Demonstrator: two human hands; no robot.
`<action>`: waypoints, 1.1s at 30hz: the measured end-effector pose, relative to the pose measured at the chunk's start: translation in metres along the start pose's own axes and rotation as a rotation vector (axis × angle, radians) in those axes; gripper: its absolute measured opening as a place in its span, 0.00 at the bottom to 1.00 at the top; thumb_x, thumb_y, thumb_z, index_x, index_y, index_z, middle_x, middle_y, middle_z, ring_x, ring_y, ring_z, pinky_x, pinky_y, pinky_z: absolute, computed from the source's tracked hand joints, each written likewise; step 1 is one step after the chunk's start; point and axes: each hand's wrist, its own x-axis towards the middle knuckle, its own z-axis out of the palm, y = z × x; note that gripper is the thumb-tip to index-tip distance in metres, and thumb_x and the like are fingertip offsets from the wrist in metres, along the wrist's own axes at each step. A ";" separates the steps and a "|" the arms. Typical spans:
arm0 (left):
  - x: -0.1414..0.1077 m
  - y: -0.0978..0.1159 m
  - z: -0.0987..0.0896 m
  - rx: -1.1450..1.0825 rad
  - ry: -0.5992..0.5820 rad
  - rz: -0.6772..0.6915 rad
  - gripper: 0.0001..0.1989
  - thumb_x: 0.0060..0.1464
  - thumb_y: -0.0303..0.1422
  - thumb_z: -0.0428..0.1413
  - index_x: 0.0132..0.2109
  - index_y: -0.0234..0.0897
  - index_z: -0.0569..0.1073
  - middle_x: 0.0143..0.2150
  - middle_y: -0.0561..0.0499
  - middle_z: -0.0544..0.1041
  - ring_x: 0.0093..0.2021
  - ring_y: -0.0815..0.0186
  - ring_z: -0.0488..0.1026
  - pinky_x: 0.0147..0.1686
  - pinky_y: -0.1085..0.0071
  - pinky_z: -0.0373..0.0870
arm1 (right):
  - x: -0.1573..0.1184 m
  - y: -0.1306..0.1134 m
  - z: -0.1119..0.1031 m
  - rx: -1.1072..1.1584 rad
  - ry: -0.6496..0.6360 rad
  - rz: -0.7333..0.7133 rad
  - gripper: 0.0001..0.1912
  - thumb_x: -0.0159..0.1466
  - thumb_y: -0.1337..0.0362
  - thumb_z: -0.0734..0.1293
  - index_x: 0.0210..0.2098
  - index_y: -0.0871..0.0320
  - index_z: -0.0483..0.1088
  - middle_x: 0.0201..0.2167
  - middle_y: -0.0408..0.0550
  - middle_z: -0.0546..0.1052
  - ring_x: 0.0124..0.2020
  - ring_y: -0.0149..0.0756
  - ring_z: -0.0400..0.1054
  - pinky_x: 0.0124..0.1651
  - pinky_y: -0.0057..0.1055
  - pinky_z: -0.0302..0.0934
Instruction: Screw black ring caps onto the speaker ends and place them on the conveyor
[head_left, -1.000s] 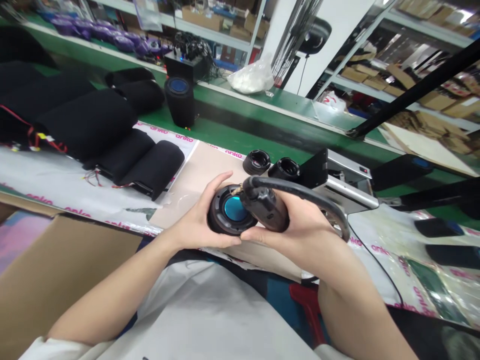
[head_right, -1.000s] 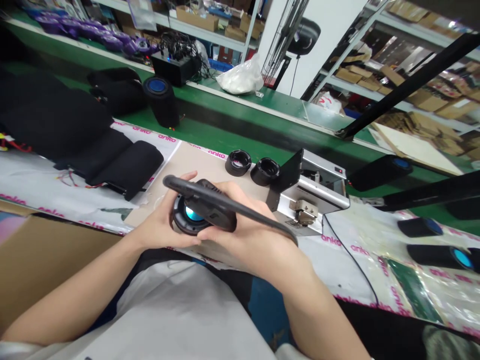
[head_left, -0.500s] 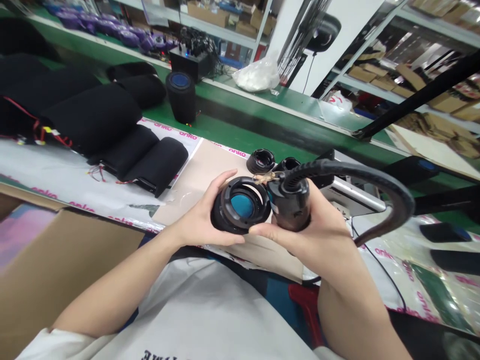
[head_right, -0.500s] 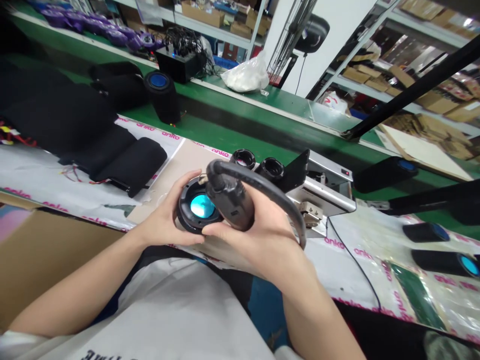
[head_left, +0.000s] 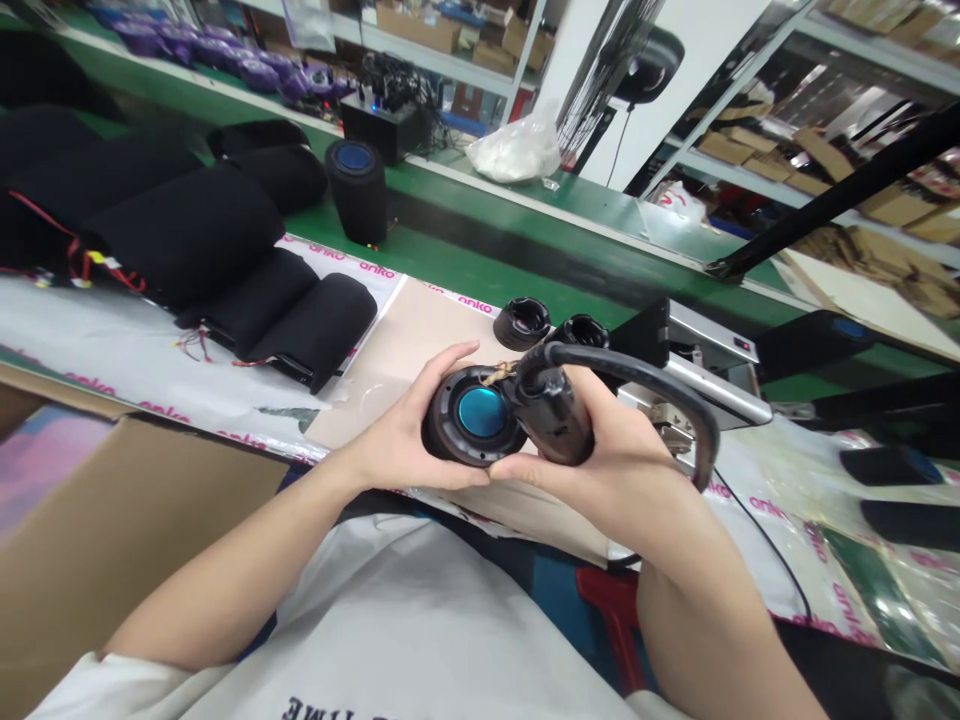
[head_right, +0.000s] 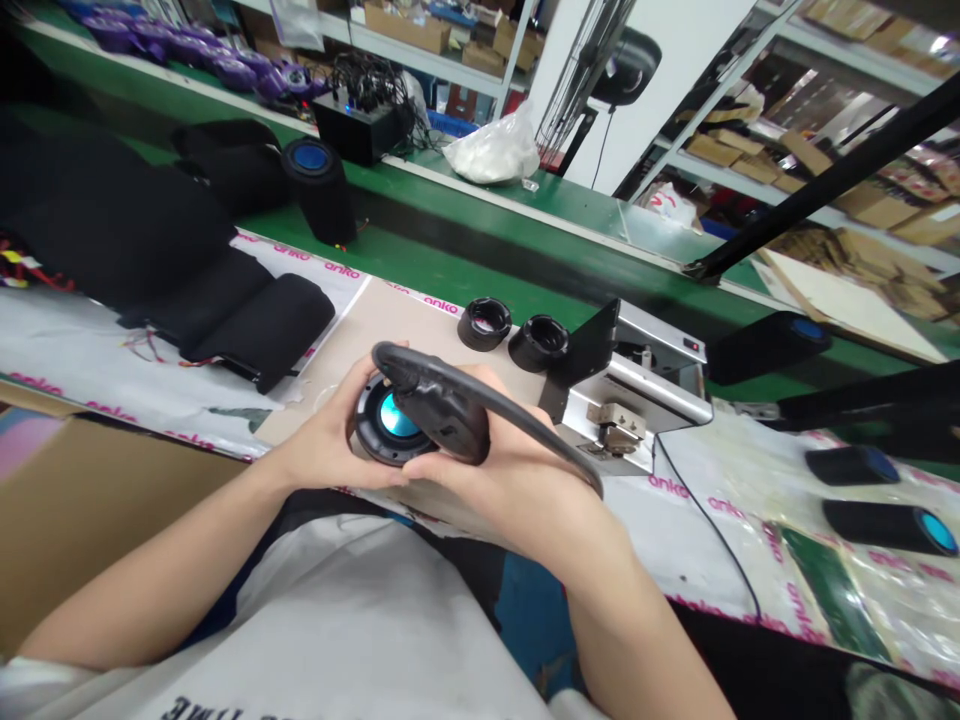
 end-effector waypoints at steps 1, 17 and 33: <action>-0.001 -0.001 0.000 -0.001 0.000 -0.009 0.60 0.48 0.41 0.77 0.79 0.53 0.52 0.73 0.41 0.71 0.73 0.44 0.71 0.72 0.47 0.70 | 0.001 0.001 0.000 0.007 -0.004 0.003 0.33 0.55 0.53 0.83 0.58 0.38 0.73 0.41 0.36 0.82 0.42 0.41 0.78 0.45 0.36 0.72; 0.003 0.014 0.006 0.119 0.149 0.036 0.48 0.42 0.49 0.78 0.68 0.44 0.70 0.66 0.41 0.78 0.65 0.46 0.79 0.66 0.54 0.76 | -0.007 0.020 0.018 0.445 0.070 -0.047 0.35 0.53 0.54 0.85 0.58 0.48 0.76 0.56 0.45 0.81 0.59 0.50 0.76 0.63 0.44 0.72; 0.009 0.005 0.014 0.234 0.228 0.057 0.40 0.47 0.39 0.75 0.65 0.41 0.73 0.60 0.41 0.80 0.61 0.46 0.78 0.66 0.49 0.73 | -0.070 0.102 -0.085 0.957 1.203 -0.076 0.28 0.80 0.46 0.47 0.42 0.43 0.74 0.43 0.38 0.79 0.61 0.38 0.76 0.52 0.28 0.72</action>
